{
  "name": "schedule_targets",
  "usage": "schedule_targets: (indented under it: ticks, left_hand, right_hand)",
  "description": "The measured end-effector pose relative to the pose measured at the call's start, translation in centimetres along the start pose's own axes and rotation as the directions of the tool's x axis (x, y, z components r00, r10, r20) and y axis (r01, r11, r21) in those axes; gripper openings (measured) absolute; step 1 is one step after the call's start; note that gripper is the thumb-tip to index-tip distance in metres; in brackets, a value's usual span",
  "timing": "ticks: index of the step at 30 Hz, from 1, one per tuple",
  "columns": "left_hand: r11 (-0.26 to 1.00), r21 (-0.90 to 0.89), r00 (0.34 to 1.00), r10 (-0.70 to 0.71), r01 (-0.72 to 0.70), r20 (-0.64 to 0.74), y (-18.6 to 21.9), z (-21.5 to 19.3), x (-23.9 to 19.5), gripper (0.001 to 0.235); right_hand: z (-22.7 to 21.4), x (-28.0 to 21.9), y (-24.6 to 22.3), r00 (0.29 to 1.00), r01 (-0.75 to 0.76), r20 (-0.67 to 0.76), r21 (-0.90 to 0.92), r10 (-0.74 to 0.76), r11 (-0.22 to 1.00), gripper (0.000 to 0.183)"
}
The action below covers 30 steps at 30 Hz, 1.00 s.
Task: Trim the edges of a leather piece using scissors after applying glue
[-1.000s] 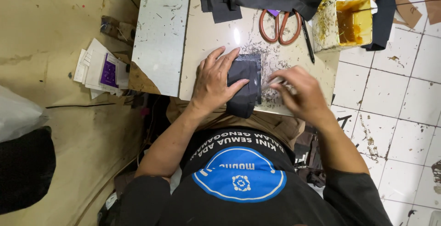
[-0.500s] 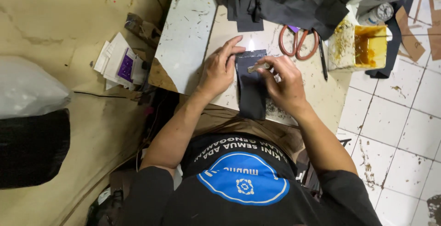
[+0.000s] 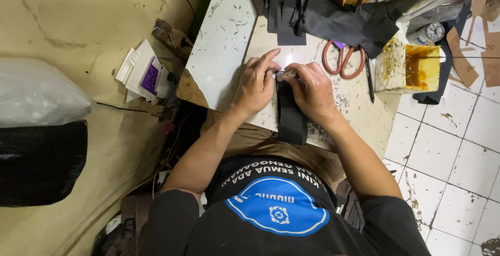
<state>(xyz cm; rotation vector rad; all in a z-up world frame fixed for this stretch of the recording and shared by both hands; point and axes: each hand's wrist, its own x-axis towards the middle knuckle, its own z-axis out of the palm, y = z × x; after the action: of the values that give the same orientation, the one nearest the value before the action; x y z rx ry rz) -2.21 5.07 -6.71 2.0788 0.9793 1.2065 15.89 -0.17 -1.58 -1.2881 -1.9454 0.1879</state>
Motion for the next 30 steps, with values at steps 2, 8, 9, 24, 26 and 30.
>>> schedule_targets:
  ticks: [2,8,9,24,26,30]
  left_hand:
    - [0.998,0.07,1.0,0.004,-0.005,0.004,-0.3,0.2,-0.4,0.055]
    - [0.964,0.26,0.998,0.043,-0.054,0.048,-0.9,1.4,-1.3,0.055]
    - [0.948,0.311,0.998,0.045,-0.059,0.052,-1.0,1.4,-1.3,0.056]
    - [0.973,0.219,0.997,0.064,-0.069,0.03,0.0,0.8,-0.9,0.054]
    - [0.972,0.223,0.997,0.069,-0.077,0.044,-0.1,0.7,-1.0,0.055]
    - [0.978,0.195,0.995,0.057,-0.072,0.084,0.8,0.0,-0.6,0.055]
  right_hand:
    - [0.3,-0.3,0.5,1.0,-0.002,0.004,-0.019,0.002,1.0,0.015]
    - [-0.7,-0.5,-1.0,0.999,0.011,0.041,-0.072,-0.008,0.997,0.011]
    - [-0.8,-0.8,-1.2,0.998,0.024,0.062,-0.079,-0.019,0.997,0.012]
    - [-6.3,-4.8,-0.8,0.967,-0.238,-0.02,0.268,0.252,0.933,0.012]
    - [-7.5,-6.2,1.0,0.952,-0.262,-0.084,0.272,0.294,0.926,0.012]
    - [-9.6,-7.4,0.3,0.879,-0.358,-0.186,0.352,0.44,0.865,0.015]
